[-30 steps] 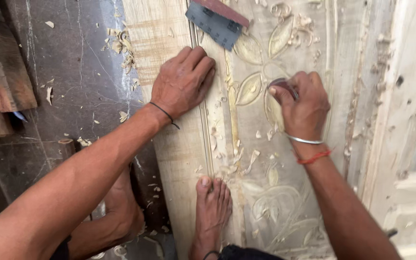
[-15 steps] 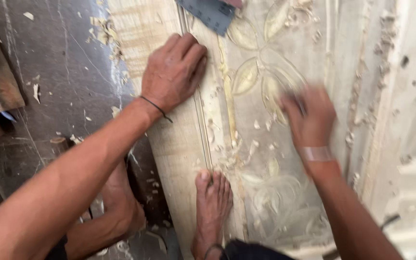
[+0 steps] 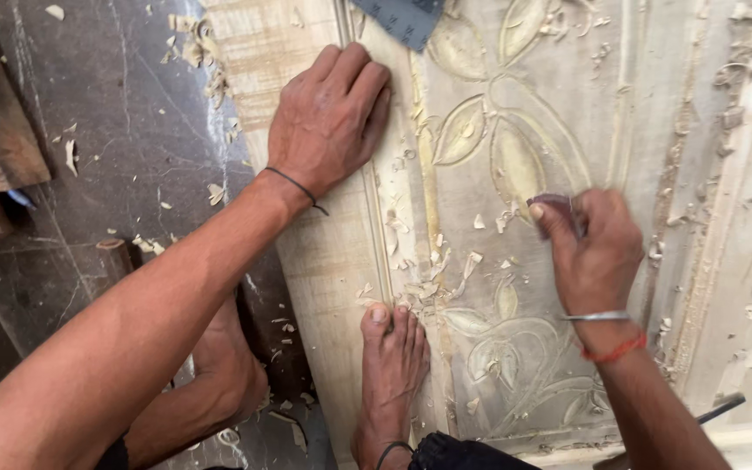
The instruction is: The person sands a carved wooden door panel, rubbing a sanding block by hand over the raised floral carvings and recessed areas, brushing shavings aside with the hand, and working over different sections of the panel.
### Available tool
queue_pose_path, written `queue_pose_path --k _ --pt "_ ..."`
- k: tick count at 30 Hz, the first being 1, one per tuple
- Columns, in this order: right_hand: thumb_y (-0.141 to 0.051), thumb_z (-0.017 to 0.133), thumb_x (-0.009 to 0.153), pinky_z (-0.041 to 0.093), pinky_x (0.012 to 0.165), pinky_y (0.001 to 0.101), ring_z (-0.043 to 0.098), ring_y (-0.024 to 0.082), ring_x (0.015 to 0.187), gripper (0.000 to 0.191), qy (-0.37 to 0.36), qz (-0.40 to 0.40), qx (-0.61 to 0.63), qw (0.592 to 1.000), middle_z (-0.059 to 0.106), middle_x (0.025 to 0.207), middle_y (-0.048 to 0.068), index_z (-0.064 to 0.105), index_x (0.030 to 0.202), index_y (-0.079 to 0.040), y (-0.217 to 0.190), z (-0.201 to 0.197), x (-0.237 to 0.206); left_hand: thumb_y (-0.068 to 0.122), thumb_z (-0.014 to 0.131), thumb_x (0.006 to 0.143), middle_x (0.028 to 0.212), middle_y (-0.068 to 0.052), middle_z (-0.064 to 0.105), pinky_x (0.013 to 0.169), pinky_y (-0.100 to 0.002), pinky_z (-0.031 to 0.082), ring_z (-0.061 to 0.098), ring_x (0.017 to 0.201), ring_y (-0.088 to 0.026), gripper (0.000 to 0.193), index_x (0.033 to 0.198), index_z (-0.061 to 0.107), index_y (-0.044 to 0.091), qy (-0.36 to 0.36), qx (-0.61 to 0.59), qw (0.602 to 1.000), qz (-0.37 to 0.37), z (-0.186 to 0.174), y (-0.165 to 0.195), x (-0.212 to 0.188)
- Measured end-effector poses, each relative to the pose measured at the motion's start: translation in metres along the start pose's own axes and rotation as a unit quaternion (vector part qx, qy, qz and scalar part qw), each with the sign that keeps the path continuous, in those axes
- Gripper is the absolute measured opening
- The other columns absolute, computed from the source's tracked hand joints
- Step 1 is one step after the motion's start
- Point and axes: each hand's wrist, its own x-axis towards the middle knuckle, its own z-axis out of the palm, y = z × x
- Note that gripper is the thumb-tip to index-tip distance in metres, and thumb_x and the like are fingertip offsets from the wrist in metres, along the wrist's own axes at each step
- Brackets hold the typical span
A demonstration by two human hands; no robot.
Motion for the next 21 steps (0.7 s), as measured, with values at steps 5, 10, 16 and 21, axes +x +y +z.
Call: queue_pose_path --k 5,10,16,21 --pt "-0.017 0.089 0.097 0.043 0.066 0.0408 0.056 0.027 0.074 0.032 0.057 -0.116 0.049 0.99 0.057 0.087 0.012 0.062 0.09 0.0 -0.004 0.018 0.035 0.013 0.067 0.102 0.099 -0.008 0.053 0.073 -0.038 0.051 0.056 0.089 -0.024 0.01 0.104 0.059 0.007 -0.001 -0.012 1.0 0.004 -0.002 0.001 -0.002" --pt "-0.013 0.084 0.094 0.044 0.067 0.0418 0.056 0.026 0.073 0.018 0.023 -0.073 0.039 0.996 0.057 0.083 0.012 0.069 0.094 -0.002 0.002 0.005 0.002 0.014 0.067 0.101 0.101 -0.008 0.053 0.073 -0.038 0.051 0.056 0.091 -0.024 0.012 0.104 0.058 0.007 0.003 -0.006 1.0 -0.003 -0.002 0.0 0.0" --pt "-0.011 0.081 0.105 0.046 0.067 0.0364 0.058 0.025 0.078 0.027 0.044 -0.116 0.088 0.988 0.056 0.09 0.015 0.061 0.092 0.003 -0.004 0.022 0.024 0.016 0.066 0.103 0.099 -0.007 0.053 0.072 -0.036 0.051 0.055 0.088 -0.022 0.012 0.104 0.059 0.007 -0.012 -0.005 1.0 -0.01 0.001 -0.002 0.001" --pt "-0.015 0.085 0.098 0.046 0.066 0.04 0.058 0.028 0.076 0.025 0.026 -0.088 0.051 0.994 0.056 0.087 0.013 0.065 0.094 0.0 0.005 0.015 0.016 0.016 0.067 0.101 0.099 -0.008 0.053 0.072 -0.036 0.05 0.055 0.089 -0.023 0.012 0.103 0.059 0.007 -0.013 0.009 1.0 -0.003 0.004 -0.004 0.0"
